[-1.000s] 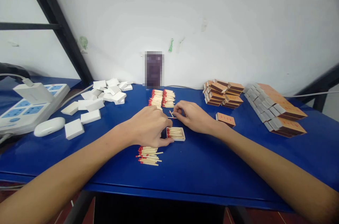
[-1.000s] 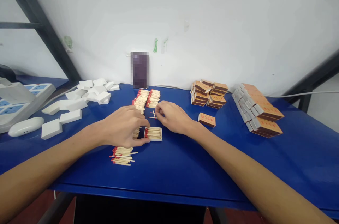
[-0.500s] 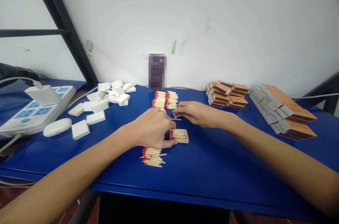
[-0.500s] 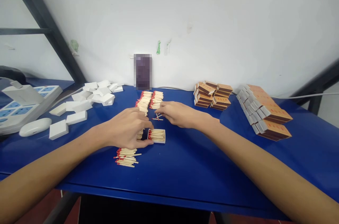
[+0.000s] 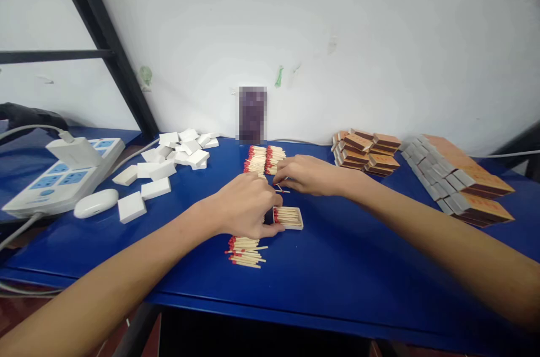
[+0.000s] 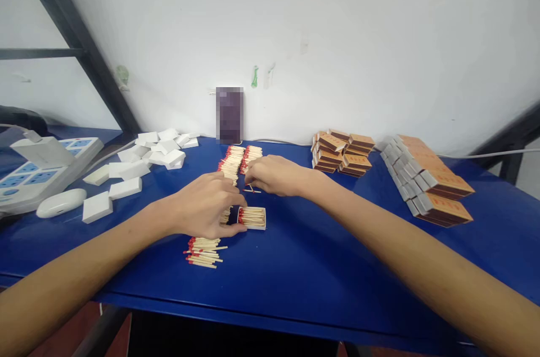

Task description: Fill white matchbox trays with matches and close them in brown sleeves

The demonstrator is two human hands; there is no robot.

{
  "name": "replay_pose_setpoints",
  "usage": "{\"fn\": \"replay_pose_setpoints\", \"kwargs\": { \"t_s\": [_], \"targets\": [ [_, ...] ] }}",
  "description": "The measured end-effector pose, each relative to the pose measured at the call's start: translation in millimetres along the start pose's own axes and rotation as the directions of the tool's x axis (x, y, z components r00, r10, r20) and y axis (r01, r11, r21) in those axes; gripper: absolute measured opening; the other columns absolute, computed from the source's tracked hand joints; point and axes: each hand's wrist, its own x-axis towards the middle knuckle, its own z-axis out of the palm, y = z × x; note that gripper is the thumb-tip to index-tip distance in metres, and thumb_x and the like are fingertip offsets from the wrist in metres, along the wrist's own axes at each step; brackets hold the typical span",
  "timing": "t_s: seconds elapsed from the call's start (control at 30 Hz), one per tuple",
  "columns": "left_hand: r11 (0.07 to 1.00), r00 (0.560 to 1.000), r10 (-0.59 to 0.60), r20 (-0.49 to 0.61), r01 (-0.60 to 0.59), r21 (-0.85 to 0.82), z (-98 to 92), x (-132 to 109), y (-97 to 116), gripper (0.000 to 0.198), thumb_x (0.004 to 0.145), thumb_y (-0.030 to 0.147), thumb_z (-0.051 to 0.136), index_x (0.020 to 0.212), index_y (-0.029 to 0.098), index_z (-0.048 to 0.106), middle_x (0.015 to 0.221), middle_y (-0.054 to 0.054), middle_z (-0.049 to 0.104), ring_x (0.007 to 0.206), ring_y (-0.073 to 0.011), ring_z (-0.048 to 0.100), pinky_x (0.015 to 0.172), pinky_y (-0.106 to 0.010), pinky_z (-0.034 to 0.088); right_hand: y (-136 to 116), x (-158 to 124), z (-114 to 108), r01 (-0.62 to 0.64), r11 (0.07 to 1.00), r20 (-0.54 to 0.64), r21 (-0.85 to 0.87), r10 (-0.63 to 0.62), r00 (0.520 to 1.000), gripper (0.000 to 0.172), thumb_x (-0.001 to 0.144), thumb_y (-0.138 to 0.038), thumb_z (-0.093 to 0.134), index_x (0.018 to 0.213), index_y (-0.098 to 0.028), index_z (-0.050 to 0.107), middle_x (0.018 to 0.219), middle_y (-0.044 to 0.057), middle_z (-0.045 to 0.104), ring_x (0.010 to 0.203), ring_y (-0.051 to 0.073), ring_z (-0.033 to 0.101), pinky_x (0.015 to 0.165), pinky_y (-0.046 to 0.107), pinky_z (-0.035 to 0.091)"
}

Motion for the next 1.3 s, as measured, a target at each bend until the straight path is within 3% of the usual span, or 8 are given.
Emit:
{"fn": "replay_pose_setpoints", "kwargs": {
  "t_s": [0.13,0.3,0.53,0.73,0.87,1.0,1.3],
  "targets": [
    [1.000,1.000,0.007,-0.008,-0.007,0.009,0.8,0,0,0.033,0.080,0.050,0.060,0.070,0.019,0.065,0.062,-0.002,0.063,0.063,-0.0193,0.060,0.060,-0.031,0.037,-3,2,-2,-0.027,0.998,0.065,-0.053,0.030,0.997,0.018,0.093,-0.020,0.050,0.094,-0.019,0.067,0.094,0.006,0.067,0.080,0.017,0.057,0.063,0.027,0.034],
    [1.000,1.000,0.005,-0.003,-0.005,-0.004,1.1,1,-1,0.034,0.081,0.050,0.060,0.072,0.018,0.067,0.063,-0.003,0.064,0.064,-0.0195,0.060,0.062,-0.032,0.039,-2,-1,-4,-0.030,0.994,0.022,-0.109,0.033,0.999,0.022,0.098,-0.027,0.041,0.100,-0.016,0.060,0.100,0.010,0.063,0.074,0.017,0.053,0.061,0.030,0.030],
    [0.999,1.000,-0.013,0.024,0.013,-0.032,-0.5,1,0,0.031,0.080,0.049,0.061,0.085,0.020,0.072,0.069,-0.004,0.067,0.069,-0.0210,0.063,0.069,-0.035,0.042,10,-13,-6,-0.141,0.976,0.001,-0.165,0.143,0.990,0.022,0.096,-0.020,0.040,0.086,-0.015,0.060,0.080,0.007,0.066,0.069,0.016,0.055,0.070,0.033,0.031],
    [0.999,1.000,-0.018,0.024,0.019,-0.038,-0.8,1,0,0.032,0.080,0.049,0.061,0.086,0.020,0.072,0.068,-0.003,0.066,0.068,-0.0209,0.062,0.068,-0.035,0.042,12,-12,0,-0.102,0.984,0.033,-0.146,0.108,0.994,0.019,0.086,-0.011,0.051,0.091,-0.015,0.069,0.085,0.009,0.071,0.073,0.017,0.060,0.064,0.029,0.032],
    [0.999,1.000,-0.014,0.027,0.015,-0.035,-1.7,1,0,0.032,0.080,0.050,0.061,0.085,0.020,0.072,0.068,-0.003,0.066,0.069,-0.0212,0.062,0.069,-0.035,0.041,13,-11,2,-0.110,0.984,0.034,-0.144,0.116,0.993,0.020,0.088,-0.014,0.053,0.100,-0.017,0.070,0.090,0.009,0.071,0.079,0.018,0.062,0.064,0.027,0.034],
    [0.999,1.000,-0.002,0.019,0.003,-0.046,-2.6,0,0,0.032,0.079,0.049,0.062,0.085,0.020,0.072,0.068,-0.004,0.066,0.068,-0.0205,0.062,0.069,-0.034,0.041,15,-9,3,-0.128,0.987,0.033,-0.101,0.132,0.991,0.017,0.089,-0.016,0.053,0.094,-0.017,0.070,0.089,0.009,0.071,0.080,0.018,0.063,0.066,0.027,0.036],
    [0.999,0.999,0.003,0.036,-0.002,-0.053,-4.2,0,1,0.033,0.079,0.051,0.062,0.086,0.021,0.073,0.067,-0.003,0.066,0.068,-0.0204,0.062,0.069,-0.034,0.040,11,-17,8,-0.138,0.989,0.018,0.059,0.137,0.990,0.014,0.090,-0.022,0.052,0.088,-0.017,0.065,0.079,0.004,0.067,0.066,0.013,0.054,0.061,0.025,0.033]
  ]
}}
